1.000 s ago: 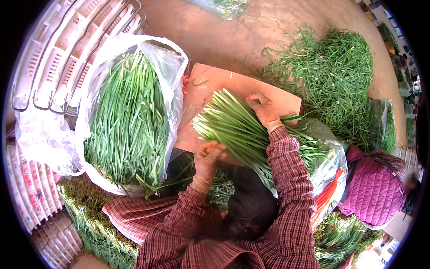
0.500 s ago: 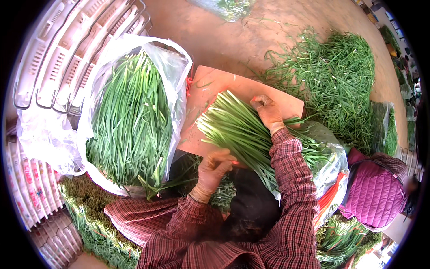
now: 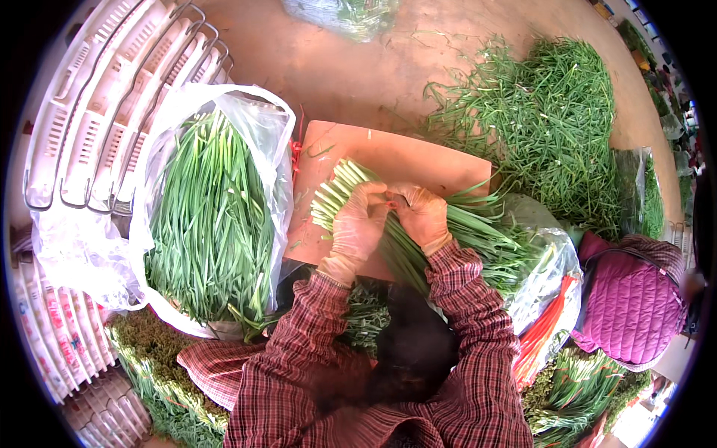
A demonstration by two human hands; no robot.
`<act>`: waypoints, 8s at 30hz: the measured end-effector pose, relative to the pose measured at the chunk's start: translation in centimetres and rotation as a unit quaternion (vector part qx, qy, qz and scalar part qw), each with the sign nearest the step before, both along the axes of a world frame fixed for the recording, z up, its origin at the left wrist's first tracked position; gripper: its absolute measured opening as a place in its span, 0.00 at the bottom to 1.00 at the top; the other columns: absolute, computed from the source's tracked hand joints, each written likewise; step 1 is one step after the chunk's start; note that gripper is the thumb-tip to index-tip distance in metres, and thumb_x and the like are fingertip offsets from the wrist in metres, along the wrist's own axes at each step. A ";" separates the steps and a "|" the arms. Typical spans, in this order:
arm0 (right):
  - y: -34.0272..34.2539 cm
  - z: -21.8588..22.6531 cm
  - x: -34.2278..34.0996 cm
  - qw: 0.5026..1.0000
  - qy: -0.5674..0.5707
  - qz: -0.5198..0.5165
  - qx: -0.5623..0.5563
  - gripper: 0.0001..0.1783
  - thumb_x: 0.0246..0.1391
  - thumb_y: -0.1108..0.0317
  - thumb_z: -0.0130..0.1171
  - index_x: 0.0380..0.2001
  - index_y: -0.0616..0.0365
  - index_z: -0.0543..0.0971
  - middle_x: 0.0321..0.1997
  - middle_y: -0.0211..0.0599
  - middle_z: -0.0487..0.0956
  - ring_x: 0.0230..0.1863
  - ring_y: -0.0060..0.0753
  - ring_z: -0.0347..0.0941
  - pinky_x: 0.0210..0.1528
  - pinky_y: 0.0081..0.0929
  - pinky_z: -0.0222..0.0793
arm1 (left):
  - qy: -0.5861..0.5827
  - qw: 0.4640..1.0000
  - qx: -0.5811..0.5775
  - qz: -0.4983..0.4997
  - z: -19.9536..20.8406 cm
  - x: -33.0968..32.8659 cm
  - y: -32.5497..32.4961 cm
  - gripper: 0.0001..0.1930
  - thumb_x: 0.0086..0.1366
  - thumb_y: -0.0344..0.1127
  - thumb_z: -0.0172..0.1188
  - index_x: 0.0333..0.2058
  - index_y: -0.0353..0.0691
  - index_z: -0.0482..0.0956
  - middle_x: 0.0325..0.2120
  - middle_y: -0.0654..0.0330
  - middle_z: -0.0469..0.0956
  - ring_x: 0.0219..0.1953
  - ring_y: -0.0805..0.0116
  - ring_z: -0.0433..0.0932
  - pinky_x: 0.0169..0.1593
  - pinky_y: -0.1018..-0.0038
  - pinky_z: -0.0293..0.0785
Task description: The person gathers a handful of chives by hand, aligns the stems, and ties the bundle with a red string. They then place the tied bundle onto a large stack and pick through more loose chives from a plastic bag to start a new bundle.
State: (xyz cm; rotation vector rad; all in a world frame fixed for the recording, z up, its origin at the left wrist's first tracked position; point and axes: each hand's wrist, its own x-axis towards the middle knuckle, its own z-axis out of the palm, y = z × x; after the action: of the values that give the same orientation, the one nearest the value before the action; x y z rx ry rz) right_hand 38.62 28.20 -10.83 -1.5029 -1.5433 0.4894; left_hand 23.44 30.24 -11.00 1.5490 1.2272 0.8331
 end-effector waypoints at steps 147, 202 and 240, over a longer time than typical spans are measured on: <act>2.1 8.2 -1.0 0.993 -0.071 0.030 0.086 0.07 0.54 0.73 0.66 0.35 0.52 0.79 0.29 0.36 0.82 0.29 0.43 0.79 0.34 0.37 0.75 | 0.192 0.938 0.289 -0.002 2.7 -6.3 1.8 0.14 0.65 0.37 0.63 0.48 0.44 0.80 0.44 0.54 0.80 0.48 0.51 0.75 0.54 0.58 0.69; -7.2 2.1 -0.1 0.730 0.654 -0.047 -0.193 0.29 0.53 0.57 0.71 0.53 0.62 0.78 0.49 0.40 0.82 0.49 0.31 0.79 0.53 0.32 0.77 | -0.001 0.942 -0.278 -0.188 2.9 -6.1 -0.9 0.33 0.69 0.50 0.62 0.67 0.38 0.67 0.64 0.54 0.70 0.67 0.62 0.65 0.70 0.66 0.60; -5.0 2.6 2.1 0.808 0.505 0.116 -0.280 0.26 0.55 0.63 0.70 0.55 0.59 0.77 0.46 0.38 0.84 0.48 0.32 0.79 0.51 0.35 0.76 | -0.218 0.940 -0.220 -0.143 5.7 -5.0 2.4 0.32 0.57 0.42 0.73 0.58 0.35 0.73 0.48 0.52 0.80 0.49 0.62 0.79 0.52 0.65 0.77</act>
State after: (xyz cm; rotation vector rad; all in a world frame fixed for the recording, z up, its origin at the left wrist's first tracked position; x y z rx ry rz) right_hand 40.68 23.16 -8.23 -1.0824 -0.7115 1.6875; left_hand 18.42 32.65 -5.29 1.0685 0.7721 0.6129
